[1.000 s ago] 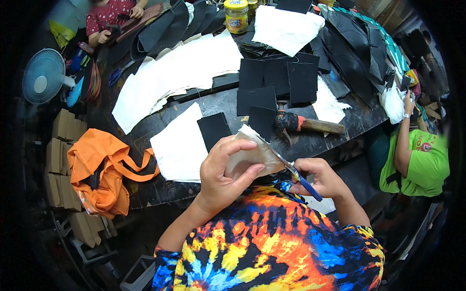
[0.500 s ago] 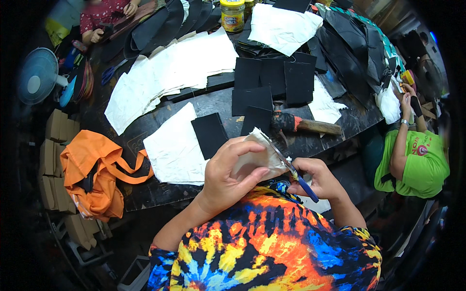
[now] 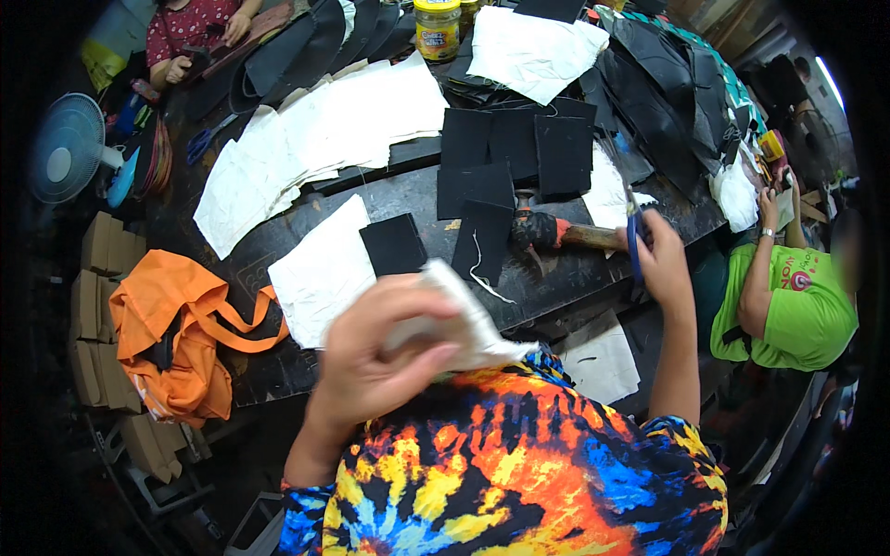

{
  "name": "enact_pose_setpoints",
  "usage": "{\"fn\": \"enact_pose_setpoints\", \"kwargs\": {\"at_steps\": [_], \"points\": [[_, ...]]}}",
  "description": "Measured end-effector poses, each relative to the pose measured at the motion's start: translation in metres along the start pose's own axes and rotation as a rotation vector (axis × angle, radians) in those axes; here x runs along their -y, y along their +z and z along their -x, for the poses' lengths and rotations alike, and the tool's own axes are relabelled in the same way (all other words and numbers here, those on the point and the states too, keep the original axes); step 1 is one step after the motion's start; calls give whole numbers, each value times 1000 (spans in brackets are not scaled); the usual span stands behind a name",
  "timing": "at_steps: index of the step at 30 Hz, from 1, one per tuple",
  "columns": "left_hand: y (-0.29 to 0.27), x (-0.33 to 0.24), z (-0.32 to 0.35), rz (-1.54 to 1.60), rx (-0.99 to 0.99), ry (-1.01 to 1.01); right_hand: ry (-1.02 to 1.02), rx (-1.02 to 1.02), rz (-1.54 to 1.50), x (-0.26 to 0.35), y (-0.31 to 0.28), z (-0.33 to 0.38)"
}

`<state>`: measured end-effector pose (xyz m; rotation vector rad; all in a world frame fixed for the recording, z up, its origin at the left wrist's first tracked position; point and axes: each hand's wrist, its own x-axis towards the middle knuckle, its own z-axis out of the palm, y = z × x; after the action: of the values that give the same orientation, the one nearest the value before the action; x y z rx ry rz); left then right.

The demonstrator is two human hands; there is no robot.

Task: The person repeatedly picks black fabric pieces and white paper sheets from a table, aligns them, and stacks them into small bundles. They occasionally use a hammer-like tool to press the stacked pieces and use scissors to trim a white sheet. The assembled bundles are placed on the table.

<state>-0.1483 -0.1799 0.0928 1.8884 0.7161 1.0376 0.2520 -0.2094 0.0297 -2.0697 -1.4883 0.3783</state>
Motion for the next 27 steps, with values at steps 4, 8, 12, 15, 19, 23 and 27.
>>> {"fn": "enact_pose_setpoints", "kwargs": {"at_steps": [4,8,12,15,19,23,27], "points": [[-51,-22,35,-63,-479,38,26,15,276,-39,5,-43],[-104,-29,50,-66,-220,120,-194,-209,360,-6,9,-47],[-123,-22,46,-49,-96,-81,-528,96,-93,75,34,-15],[-129,1,26,53,-31,-272,-742,505,-131,117,76,13],[-128,79,-25,30,183,-346,-519,743,-258,141,96,16],[-113,137,-44,70,214,-483,-209,956,-766,173,132,27],[-112,150,-40,192,167,-465,-214,834,-712,184,151,38]]}}
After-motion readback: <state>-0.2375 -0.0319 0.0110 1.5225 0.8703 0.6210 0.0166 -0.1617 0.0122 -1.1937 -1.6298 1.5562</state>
